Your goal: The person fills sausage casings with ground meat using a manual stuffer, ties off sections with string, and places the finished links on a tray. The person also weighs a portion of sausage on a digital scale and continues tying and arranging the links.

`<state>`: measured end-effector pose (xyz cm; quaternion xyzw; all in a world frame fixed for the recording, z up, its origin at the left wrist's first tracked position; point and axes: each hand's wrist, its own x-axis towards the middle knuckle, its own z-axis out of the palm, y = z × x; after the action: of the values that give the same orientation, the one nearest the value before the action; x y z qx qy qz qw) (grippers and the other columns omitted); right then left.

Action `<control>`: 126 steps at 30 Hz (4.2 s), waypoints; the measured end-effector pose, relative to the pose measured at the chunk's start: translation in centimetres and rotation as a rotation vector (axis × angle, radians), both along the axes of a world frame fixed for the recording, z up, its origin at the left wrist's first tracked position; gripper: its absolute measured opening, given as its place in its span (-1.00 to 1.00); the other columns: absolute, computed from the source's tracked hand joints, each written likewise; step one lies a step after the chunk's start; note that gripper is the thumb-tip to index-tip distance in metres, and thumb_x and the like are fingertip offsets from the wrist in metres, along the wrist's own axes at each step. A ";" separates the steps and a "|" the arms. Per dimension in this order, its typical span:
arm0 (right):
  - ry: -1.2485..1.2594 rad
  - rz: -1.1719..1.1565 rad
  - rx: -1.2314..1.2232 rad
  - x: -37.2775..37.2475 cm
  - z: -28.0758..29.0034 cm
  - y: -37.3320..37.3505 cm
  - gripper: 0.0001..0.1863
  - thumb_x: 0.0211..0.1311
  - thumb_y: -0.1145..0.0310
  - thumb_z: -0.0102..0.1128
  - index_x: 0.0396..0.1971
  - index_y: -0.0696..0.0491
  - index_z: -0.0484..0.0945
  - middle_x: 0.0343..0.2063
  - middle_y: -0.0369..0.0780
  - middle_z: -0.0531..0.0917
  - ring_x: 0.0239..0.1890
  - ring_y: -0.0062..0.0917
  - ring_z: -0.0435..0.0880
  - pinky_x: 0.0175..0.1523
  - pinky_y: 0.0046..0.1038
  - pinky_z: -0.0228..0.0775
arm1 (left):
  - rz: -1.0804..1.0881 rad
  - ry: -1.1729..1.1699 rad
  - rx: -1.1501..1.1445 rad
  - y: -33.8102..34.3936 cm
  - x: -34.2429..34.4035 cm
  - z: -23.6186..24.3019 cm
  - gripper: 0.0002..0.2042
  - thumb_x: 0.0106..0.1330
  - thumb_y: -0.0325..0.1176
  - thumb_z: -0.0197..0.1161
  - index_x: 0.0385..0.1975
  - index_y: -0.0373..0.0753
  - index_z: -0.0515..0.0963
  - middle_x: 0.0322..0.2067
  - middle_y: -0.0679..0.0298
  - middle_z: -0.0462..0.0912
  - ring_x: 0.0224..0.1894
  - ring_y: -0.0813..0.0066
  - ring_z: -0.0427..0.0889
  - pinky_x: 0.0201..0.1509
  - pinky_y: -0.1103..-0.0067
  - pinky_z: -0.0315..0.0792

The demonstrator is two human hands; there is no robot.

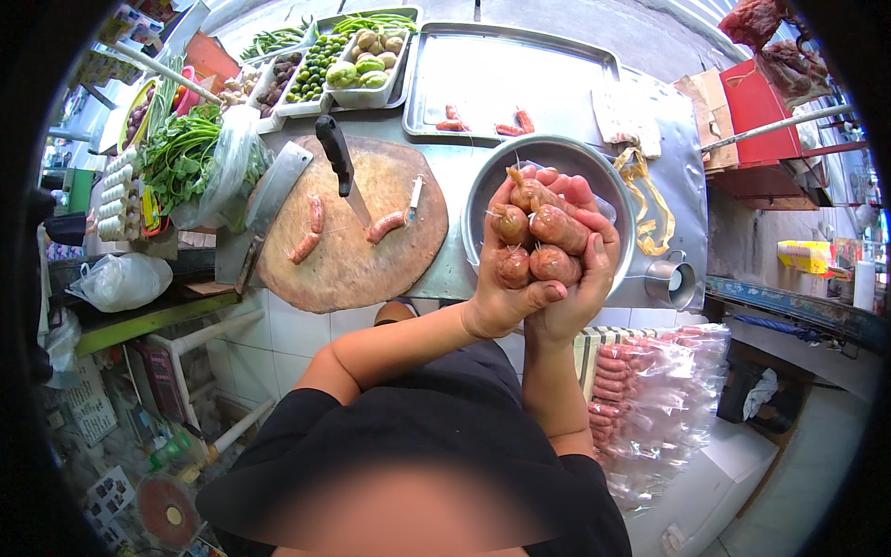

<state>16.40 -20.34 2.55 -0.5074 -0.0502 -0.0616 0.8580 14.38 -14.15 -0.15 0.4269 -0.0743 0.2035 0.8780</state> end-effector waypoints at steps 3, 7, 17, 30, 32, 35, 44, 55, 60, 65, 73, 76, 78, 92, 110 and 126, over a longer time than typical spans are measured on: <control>0.123 0.054 0.186 0.3 0.1 0.1 -0.63 0.44 0.29 -0.26 -0.02 0.22 0.44 0.12 0.01 0.51 0.17 -0.28 0.49 0.35 -0.20 0.24 | 0.023 -0.046 0.136 0.9 0.1 -0.3 0.20 -0.13 -0.19 0.62 0.44 -0.34 -0.16 0.42 0.05 0.02 0.47 0.15 0.02 0.51 0.33 -0.10; 0.210 0.067 0.192 0.1 -0.3 0.7 -0.60 0.46 0.28 -0.28 0.01 0.23 0.44 0.10 -0.02 0.53 0.17 -0.30 0.50 0.35 -0.24 0.25 | 0.020 -0.067 0.332 2.4 -0.2 -0.7 0.24 -0.17 -0.10 0.63 0.44 -0.34 -0.16 0.40 0.05 0.05 0.45 0.17 0.05 0.51 0.34 -0.10; 0.108 -0.028 -0.194 0.2 -0.5 3.4 -0.55 0.50 0.27 -0.28 0.08 0.31 0.43 0.09 0.00 0.53 0.17 -0.32 0.51 0.31 -0.31 0.30 | -0.123 0.030 -0.240 3.2 1.0 -1.4 -0.13 0.12 -0.07 0.46 0.35 -0.26 0.11 0.30 0.16 0.26 0.38 0.34 0.21 0.46 0.43 0.08; 0.151 0.462 -0.179 4.5 -4.7 -0.2 -0.10 0.43 -0.20 -0.18 0.46 0.15 -0.22 0.15 -0.10 0.44 -0.24 -0.67 0.46 -0.03 -0.56 0.35 | -0.399 0.128 -0.796 6.1 3.2 -3.1 -0.08 0.16 0.18 0.30 0.33 -0.37 0.10 0.25 -0.06 0.31 0.42 -0.01 0.15 0.51 0.19 0.07; 0.123 0.592 -0.229 3.2 -5.7 -0.6 -0.11 0.45 -0.13 -0.12 0.47 0.12 -0.26 0.03 -0.14 0.51 -0.35 -0.66 0.46 -0.16 -0.58 0.37 | -0.393 0.123 -0.769 6.3 3.2 -3.5 -0.08 0.15 0.17 0.31 0.33 -0.38 0.10 0.26 -0.08 0.29 0.42 -0.02 0.14 0.51 0.18 0.06; 0.072 0.598 -0.578 1.2 -6.1 -1.5 -0.14 0.39 0.17 0.12 0.47 0.12 -0.19 -0.38 -0.19 0.58 -0.50 -0.53 0.51 -0.33 -0.55 0.43 | -0.386 0.100 -0.742 7.0 3.4 -4.0 -0.08 0.16 0.15 0.32 0.33 -0.40 0.09 0.28 -0.10 0.26 0.43 -0.04 0.12 0.51 0.16 0.03; -0.538 0.182 -1.399 0.0 -2.3 -5.8 -0.58 0.22 0.58 0.17 0.11 0.14 0.49 -0.24 -0.05 0.69 -0.26 -0.27 0.72 -0.19 -0.35 0.54 | -0.271 0.132 -0.807 8.1 3.8 -5.7 -0.11 0.18 0.07 0.33 0.32 -0.42 0.08 0.28 -0.12 0.25 0.42 -0.11 0.10 0.53 0.12 -0.03; -0.212 0.299 -1.287 1.8 3.4 -8.3 -0.90 0.23 0.48 0.21 -0.29 0.17 0.60 -0.47 -0.10 0.63 -0.47 -0.27 0.62 -0.35 -0.40 0.41 | -0.330 0.216 -0.977 6.9 4.2 -7.4 -0.09 0.17 0.08 0.34 0.34 -0.39 0.05 0.32 -0.16 0.15 0.42 -0.13 0.08 0.52 0.10 0.01; -0.263 0.396 -1.137 4.4 5.1 -6.0 -0.88 0.27 0.46 0.20 -0.39 0.21 0.60 -0.62 -0.24 0.53 -0.60 -0.64 0.45 -0.47 -0.54 0.25 | -0.401 0.340 -1.016 4.7 3.6 -10.5 -0.21 0.27 0.20 0.13 0.24 -0.40 0.20 0.23 -0.18 0.30 0.35 -0.15 0.23 0.46 0.00 0.12; -0.253 0.494 -1.252 8.2 4.2 -4.2 -0.78 0.19 0.33 0.21 -0.37 0.21 0.64 -0.53 -0.08 0.64 -0.55 -0.35 0.59 -0.36 -0.39 0.39 | -0.450 0.881 -0.730 3.1 2.4 -13.0 -0.38 0.40 0.18 0.00 0.22 -0.24 0.33 0.18 0.09 0.44 0.28 0.16 0.40 0.37 0.14 0.23; -0.041 0.669 -1.240 10.3 2.2 -5.3 -0.74 0.23 0.32 0.20 -0.42 0.26 0.62 -0.69 -0.20 0.55 -0.63 -0.60 0.49 -0.47 -0.48 0.31 | -0.303 0.176 0.776 5.2 5.4 -8.1 -0.69 0.35 -0.32 0.25 0.06 -0.23 0.53 0.00 0.20 0.58 0.00 0.50 0.55 0.07 0.53 0.44; 0.018 0.699 -1.170 10.8 1.8 -6.1 -0.75 0.25 0.33 0.20 -0.45 0.23 0.64 -0.69 -0.27 0.56 -0.63 -0.68 0.46 -0.49 -0.54 0.28 | -0.567 0.381 0.600 5.7 7.3 -6.6 -0.86 0.31 -0.42 0.29 -0.19 -0.30 0.61 -0.48 0.43 0.65 -0.49 0.79 0.49 -0.44 0.73 0.41; 0.079 0.691 -1.130 11.2 1.4 -6.5 -0.76 0.26 0.32 0.21 -0.46 0.21 0.65 -0.68 -0.31 0.57 -0.63 -0.72 0.44 -0.50 -0.57 0.26 | -0.531 0.340 0.610 6.6 7.8 -6.2 -0.87 0.34 -0.42 0.26 -0.20 -0.31 0.63 -0.41 0.37 0.67 -0.48 0.76 0.51 -0.43 0.74 0.39; 0.645 0.537 -1.042 11.1 -11.7 -21.8 -0.86 0.28 0.42 0.19 -0.24 0.05 0.68 -0.53 -0.39 0.62 -0.54 -0.77 0.47 -0.50 -0.67 0.23 | -0.299 0.463 0.270 8.5 6.0 -5.4 -0.89 0.35 -0.51 0.17 -0.34 -0.40 0.61 -0.56 0.29 0.59 -0.61 0.68 0.48 -0.50 0.73 0.39; 0.115 0.608 -0.588 6.9 -6.8 -6.9 -0.88 0.34 0.47 0.17 -0.28 0.19 0.64 -0.41 -0.33 0.67 -0.37 -0.76 0.59 -0.25 -0.67 0.47 | -0.413 0.544 0.546 7.5 6.2 -4.8 -0.87 0.28 -0.49 0.23 -0.30 -0.42 0.64 -0.41 0.26 0.69 -0.41 0.65 0.60 -0.28 0.70 0.47; 0.233 0.462 -0.284 5.5 -2.0 -9.9 -0.88 0.33 0.47 0.12 -0.43 0.10 0.56 -0.67 -0.32 0.53 -0.77 -0.77 0.31 -0.68 -0.64 0.08 | -0.370 0.113 1.093 5.3 7.9 -4.8 -0.88 0.07 -0.60 0.36 -0.38 -0.29 0.67 -0.39 0.11 0.69 -0.34 0.34 0.72 -0.25 0.49 0.58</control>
<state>21.87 -30.21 0.50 -0.6013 -0.0737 0.2017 0.7696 22.25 -8.85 -4.93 0.8083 -0.1949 -0.0445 0.5538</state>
